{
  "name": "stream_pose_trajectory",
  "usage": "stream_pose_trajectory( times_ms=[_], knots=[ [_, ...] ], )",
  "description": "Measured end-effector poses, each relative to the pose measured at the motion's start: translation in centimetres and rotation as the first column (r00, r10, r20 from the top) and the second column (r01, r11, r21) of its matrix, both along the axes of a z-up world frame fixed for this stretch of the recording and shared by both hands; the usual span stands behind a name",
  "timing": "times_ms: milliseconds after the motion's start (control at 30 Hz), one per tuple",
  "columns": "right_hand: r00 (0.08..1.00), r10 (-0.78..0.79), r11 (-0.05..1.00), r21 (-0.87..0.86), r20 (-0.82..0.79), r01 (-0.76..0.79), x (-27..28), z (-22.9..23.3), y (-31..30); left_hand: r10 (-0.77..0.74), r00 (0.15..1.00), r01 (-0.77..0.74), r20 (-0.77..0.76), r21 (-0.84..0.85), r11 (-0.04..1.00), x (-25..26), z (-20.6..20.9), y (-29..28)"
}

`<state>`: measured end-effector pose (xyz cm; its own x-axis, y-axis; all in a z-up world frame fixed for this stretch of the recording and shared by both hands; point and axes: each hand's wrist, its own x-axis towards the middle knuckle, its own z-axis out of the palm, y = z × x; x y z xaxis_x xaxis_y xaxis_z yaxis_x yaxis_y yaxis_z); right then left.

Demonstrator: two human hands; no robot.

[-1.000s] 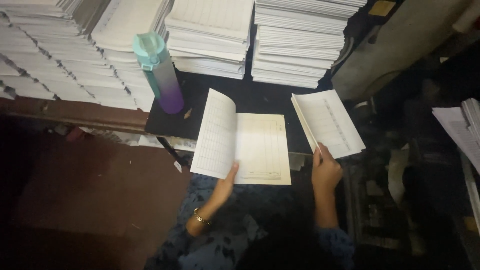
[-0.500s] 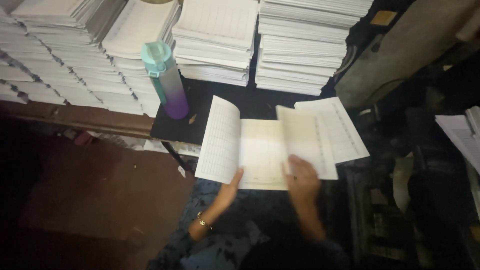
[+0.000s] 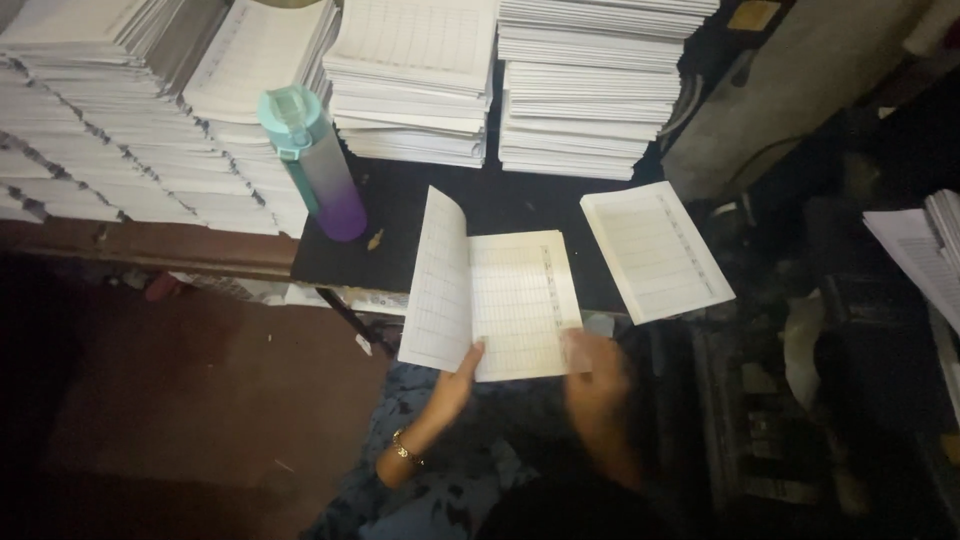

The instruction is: The person sorts through stacks of lined paper sheets on a table. They pick up sheets, flip through them, and place them into separate piles, occasionally adjusting the stacks.

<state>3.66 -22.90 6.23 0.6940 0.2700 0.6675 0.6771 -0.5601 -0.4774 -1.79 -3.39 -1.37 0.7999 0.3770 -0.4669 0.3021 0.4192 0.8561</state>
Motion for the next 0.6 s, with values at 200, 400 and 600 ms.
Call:
stream_pose_trajectory(
  times_ms=[200, 400, 600],
  knots=[
    [0.365, 0.108, 0.895, 0.250, -0.925, 0.369, 4.2, -3.3, -2.6, -0.040, 0.998, 0.046, -0.052, 0.120, 0.992, -0.4, 3.3, 0.0],
    [0.233, 0.579, 0.696, 0.623, -0.781, 0.357, 6.5, -6.4, -1.7, -0.118, 0.992, 0.122, -0.045, 0.104, 0.987, -1.0, 8.5, 0.3],
    [0.248, 0.796, 0.471, 0.822, -0.553, 0.321, 8.1, -11.9, 1.0, -0.338, 0.892, 0.308, 0.300, 0.144, 0.940, 0.1, -3.0, 2.1]
  ],
)
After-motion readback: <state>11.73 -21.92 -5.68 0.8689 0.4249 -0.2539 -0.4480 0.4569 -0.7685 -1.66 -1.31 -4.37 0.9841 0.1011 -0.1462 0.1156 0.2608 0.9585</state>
